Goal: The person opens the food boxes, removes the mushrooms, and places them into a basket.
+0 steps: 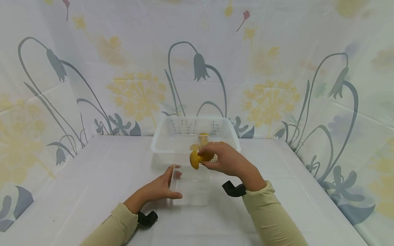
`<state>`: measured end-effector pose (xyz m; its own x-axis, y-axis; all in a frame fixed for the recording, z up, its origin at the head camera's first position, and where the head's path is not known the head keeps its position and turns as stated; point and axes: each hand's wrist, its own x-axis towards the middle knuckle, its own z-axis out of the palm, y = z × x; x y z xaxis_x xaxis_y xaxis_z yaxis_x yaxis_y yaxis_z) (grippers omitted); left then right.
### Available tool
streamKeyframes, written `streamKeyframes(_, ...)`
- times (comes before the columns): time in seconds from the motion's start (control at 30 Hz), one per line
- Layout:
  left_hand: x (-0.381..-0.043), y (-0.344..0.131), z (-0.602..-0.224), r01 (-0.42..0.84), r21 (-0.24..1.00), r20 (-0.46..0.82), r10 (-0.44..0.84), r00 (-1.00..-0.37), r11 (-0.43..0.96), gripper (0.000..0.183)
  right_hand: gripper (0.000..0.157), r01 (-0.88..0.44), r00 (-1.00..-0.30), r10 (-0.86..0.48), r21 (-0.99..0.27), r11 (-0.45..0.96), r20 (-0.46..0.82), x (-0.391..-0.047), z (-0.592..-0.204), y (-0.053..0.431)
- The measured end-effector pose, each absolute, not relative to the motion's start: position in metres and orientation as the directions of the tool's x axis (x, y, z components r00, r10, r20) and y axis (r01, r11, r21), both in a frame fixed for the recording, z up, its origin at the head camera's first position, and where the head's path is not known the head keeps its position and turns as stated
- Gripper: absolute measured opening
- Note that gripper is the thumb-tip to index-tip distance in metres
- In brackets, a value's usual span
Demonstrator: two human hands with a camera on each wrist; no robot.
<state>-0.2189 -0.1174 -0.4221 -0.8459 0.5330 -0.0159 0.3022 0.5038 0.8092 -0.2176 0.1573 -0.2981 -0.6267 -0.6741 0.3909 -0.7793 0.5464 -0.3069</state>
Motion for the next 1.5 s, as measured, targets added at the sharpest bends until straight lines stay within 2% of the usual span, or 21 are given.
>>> streamKeyframes(0.17, -0.219, -0.118, -0.422, 0.309, 0.813, -0.009, 0.541, -0.841, 0.493, 0.100, 0.025, -0.752, -0.658, -0.629, -0.330, 0.571, 0.414, -0.219, -0.295, 0.165)
streamKeyframes(0.73, -0.221, -0.118, -0.424, 0.303, 0.827, -0.012, 0.554, -0.832, 0.474, 0.099, 0.029, -0.717, -0.675, -0.481, -0.346, 0.605, 0.559, -0.233, -0.296, 0.189)
streamKeyframes(1.5, -0.221, -0.119, -0.423, 0.319, 0.809, -0.011, 0.555, -0.832, 0.494, 0.099, 0.035, -0.577, -0.777, -0.263, -0.480, 0.661, 0.571, -0.264, -0.323, 0.194)
